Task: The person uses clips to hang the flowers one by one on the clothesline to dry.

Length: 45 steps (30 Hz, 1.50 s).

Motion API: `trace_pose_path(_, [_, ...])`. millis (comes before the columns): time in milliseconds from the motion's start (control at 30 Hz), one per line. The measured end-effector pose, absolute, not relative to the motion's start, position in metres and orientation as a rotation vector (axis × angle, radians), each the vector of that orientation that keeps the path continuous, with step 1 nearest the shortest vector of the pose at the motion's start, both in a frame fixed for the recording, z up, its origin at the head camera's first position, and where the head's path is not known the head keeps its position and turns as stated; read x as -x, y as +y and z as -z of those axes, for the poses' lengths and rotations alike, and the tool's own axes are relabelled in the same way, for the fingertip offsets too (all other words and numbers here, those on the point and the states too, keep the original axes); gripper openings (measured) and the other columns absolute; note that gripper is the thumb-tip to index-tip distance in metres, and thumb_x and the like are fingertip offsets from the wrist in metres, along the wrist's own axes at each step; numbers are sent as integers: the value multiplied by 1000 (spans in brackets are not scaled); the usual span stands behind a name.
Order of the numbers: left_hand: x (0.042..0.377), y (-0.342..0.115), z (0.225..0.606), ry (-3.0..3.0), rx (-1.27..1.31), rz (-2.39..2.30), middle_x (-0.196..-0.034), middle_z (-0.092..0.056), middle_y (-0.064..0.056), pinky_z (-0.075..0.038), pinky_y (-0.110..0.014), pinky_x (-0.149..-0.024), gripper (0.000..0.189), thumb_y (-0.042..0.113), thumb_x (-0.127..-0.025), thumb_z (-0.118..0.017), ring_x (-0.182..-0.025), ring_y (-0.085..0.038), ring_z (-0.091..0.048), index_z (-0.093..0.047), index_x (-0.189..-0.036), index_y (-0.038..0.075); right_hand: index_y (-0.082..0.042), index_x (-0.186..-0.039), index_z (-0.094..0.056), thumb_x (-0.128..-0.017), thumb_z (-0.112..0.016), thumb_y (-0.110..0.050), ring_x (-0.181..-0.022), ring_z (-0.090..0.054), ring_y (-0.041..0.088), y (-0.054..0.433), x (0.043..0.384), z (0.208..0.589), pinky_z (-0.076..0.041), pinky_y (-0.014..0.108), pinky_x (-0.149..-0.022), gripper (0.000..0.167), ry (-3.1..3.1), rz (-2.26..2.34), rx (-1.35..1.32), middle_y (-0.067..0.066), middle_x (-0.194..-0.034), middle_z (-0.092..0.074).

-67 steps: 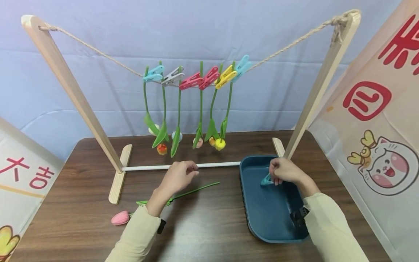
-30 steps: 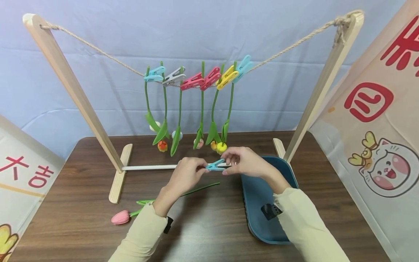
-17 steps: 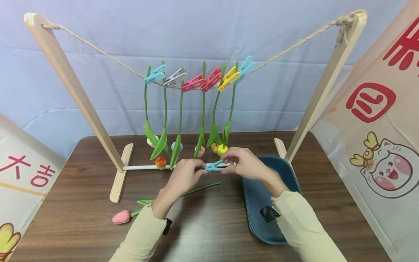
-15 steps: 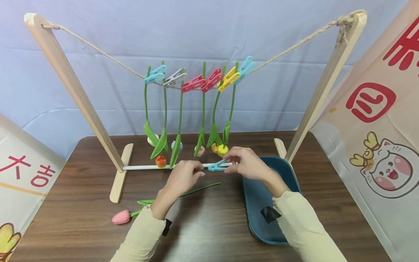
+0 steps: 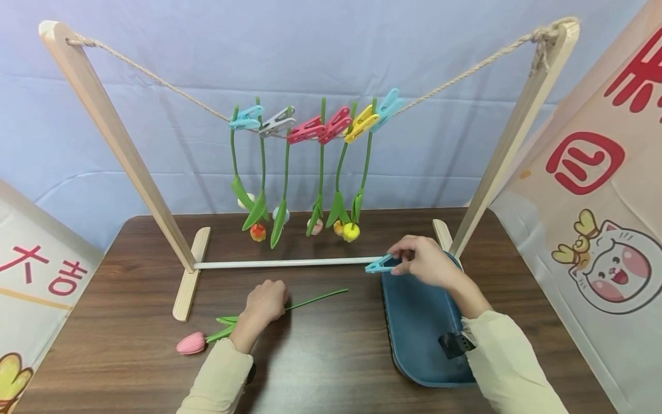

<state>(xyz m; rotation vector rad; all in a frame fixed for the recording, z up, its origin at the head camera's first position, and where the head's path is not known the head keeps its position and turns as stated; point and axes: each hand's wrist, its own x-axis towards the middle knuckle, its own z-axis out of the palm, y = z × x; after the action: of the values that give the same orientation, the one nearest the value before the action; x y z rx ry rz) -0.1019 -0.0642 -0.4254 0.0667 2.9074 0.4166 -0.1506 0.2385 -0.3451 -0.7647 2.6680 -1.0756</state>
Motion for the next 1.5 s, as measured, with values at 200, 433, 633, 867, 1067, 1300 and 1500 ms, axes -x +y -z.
trace_pose_path(200, [102,-67,435,2915,-45,-401,-82,-64,-15,-49,-45,-57,8,-1,-77,-60,-75,-36,-62,-65,-79,4,7,-97,-64,-75,-71,0,-64,-49,10,252,149,344,-42,24,-53,24,2696,1046,706,3,-75,-56])
trace_pose_path(433, [102,-66,438,2922,-28,-416,-81,-63,-16,-50,-46,-57,8,-1,-79,-59,-75,-37,-61,-65,-79,3,3,-91,-66,-73,-72,0,-63,-49,9,262,147,340,-43,24,-53,19,2790,954,681,0,-71,-56])
trace_pose_path(633, [102,-64,436,2957,-70,-429,-78,-63,-16,-49,-45,-56,9,-2,-79,-58,-72,-37,-61,-63,-74,3,3,-89,-65,-77,-69,0,-61,-50,9,269,144,339,-43,24,-53,13,2824,933,635,0,-71,-57])
trace_pose_path(867, [105,-55,417,3065,-214,-523,-65,-60,-11,-47,-41,-51,23,-6,-74,-56,-63,-32,-60,-54,-57,8,3,-90,-65,-81,-67,-3,-61,-51,9,275,144,338,-43,23,-53,11,2875,918,623,0,-71,-59])
trace_pose_path(1067, [112,-37,382,3115,-395,-664,-59,-52,-2,-42,-35,-48,25,-14,-66,-55,-57,-24,-55,-52,-60,11,2,-85,-65,-80,-67,-1,-58,-49,6,280,146,339,-42,23,-51,6,2897,911,655,-1,-69,-58])
trace_pose_path(1300, [125,-8,347,3184,-534,-825,-65,-54,-2,-44,-34,-54,20,-13,-69,-60,-60,-20,-54,-58,-71,7,1,-83,-64,-81,-66,-1,-58,-49,6,281,146,339,-42,23,-51,4,2886,916,649,-1,-68,-58])
trace_pose_path(1500, [133,11,325,3235,-571,-964,-73,-59,-2,-45,-31,-59,15,-7,-75,-64,-66,-18,-58,-61,-78,7,1,-82,-65,-80,-67,0,-57,-50,7,282,146,337,-42,23,-50,4,2915,899,648,-1,-67,-57])
